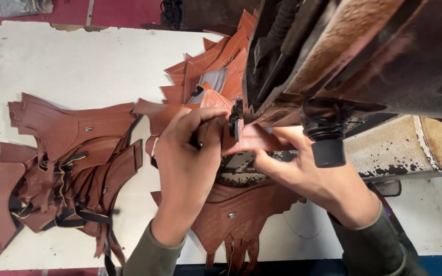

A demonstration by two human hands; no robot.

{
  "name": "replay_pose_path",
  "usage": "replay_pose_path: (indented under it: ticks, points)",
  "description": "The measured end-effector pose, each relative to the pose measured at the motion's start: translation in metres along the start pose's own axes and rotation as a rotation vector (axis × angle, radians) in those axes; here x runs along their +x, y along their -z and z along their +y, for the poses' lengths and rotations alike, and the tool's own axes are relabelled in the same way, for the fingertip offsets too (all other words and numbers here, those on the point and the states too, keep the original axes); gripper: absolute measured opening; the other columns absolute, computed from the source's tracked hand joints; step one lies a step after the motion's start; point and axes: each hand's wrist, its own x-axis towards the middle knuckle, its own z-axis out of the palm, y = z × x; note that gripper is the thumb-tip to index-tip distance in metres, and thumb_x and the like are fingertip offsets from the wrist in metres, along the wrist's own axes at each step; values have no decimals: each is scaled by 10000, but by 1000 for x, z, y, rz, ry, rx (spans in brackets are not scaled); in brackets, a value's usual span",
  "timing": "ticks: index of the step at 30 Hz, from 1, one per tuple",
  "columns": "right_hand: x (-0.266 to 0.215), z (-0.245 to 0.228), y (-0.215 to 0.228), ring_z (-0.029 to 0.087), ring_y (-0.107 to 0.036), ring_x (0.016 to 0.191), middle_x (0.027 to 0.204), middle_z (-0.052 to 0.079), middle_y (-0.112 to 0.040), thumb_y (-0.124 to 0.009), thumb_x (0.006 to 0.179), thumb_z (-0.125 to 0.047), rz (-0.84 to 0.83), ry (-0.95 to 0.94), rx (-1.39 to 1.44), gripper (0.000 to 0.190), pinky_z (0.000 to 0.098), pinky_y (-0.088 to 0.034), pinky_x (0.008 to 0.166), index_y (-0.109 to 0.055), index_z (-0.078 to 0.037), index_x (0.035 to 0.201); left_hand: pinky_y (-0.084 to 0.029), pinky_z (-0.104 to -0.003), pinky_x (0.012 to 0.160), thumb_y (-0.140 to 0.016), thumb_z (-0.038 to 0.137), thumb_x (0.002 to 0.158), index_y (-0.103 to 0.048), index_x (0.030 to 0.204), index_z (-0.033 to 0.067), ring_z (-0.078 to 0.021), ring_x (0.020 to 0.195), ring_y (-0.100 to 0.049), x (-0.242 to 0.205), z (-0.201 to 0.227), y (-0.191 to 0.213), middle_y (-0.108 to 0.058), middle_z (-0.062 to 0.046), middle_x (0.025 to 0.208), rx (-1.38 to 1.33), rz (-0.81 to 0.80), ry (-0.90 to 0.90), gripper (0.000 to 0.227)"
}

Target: Stitching brown leather shoe components together using an industrial sewing machine.

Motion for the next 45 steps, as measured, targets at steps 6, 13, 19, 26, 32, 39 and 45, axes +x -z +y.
replay_pose_path:
  ticks: [6, 13, 19, 26, 32, 39, 45]
  points:
    - [14, -9, 13, 213, -749, 921, 1031, 98, -765, -749, 833, -156, -86, -507, 592, 379, 351, -579, 804, -690, -48, 1192, -458, -253, 597, -670, 55, 911, -783, 1021, 72, -74, 652, -536, 5, -10, 2, -634, -40, 750, 28, -60, 63, 159]
    - [-12, -75, -23, 79, -711, 907, 1113, 100, -712, -738, 949, -106, 353, -714, 447, 316, 219, -541, 692, -637, -14, 1234, -478, -238, 523, -608, 91, 938, -703, 1296, 89, -43, 588, -553, -18, -9, 16, -715, -5, 795, -254, -346, 365, 370]
    - [-23, -85, -28, 30, -620, 895, 1057, 10, -727, -643, 974, -46, 281, -971, 1041, 532, 172, -512, 807, -541, -27, 1496, -563, -257, 599, -647, 135, 938, -660, 1355, 97, -89, 665, -688, -41, -12, 2, -791, -73, 872, -43, -221, 257, 420]
    - [-19, -73, -19, 43, -631, 1021, 1214, 28, -718, -641, 962, -28, 259, -862, 963, 500, 193, -515, 897, -557, -6, 1454, -586, -273, 674, -635, 156, 942, -661, 1333, 92, -138, 793, -795, -31, 4, -9, -813, -109, 978, 48, -142, 146, 397]
    - [-12, -76, -17, 5, -563, 822, 983, -51, -663, -648, 971, -23, 287, -951, 1035, 537, 146, -476, 740, -547, -25, 1499, -575, -276, 699, -597, 144, 946, -702, 1272, 74, -160, 785, -786, -9, 7, -12, -821, -100, 922, -26, -176, 235, 350]
    - [-17, -74, -29, 7, -476, 715, 852, -62, -584, -664, 1017, -16, 326, -957, 1089, 572, 146, -402, 614, -543, -18, 1577, -542, -311, 772, -624, 182, 974, -721, 1188, 86, -182, 914, -734, -6, 19, -1, -756, -56, 997, 326, 0, -138, 254]
    - [2, -84, -21, 6, -607, 804, 983, -9, -724, -655, 948, -8, 347, -970, 994, 533, 147, -513, 704, -529, 22, 1465, -486, -382, 829, -680, 129, 904, -729, 1161, 49, -291, 987, -641, 36, 13, 2, -703, -117, 1093, 622, 51, -602, 273]
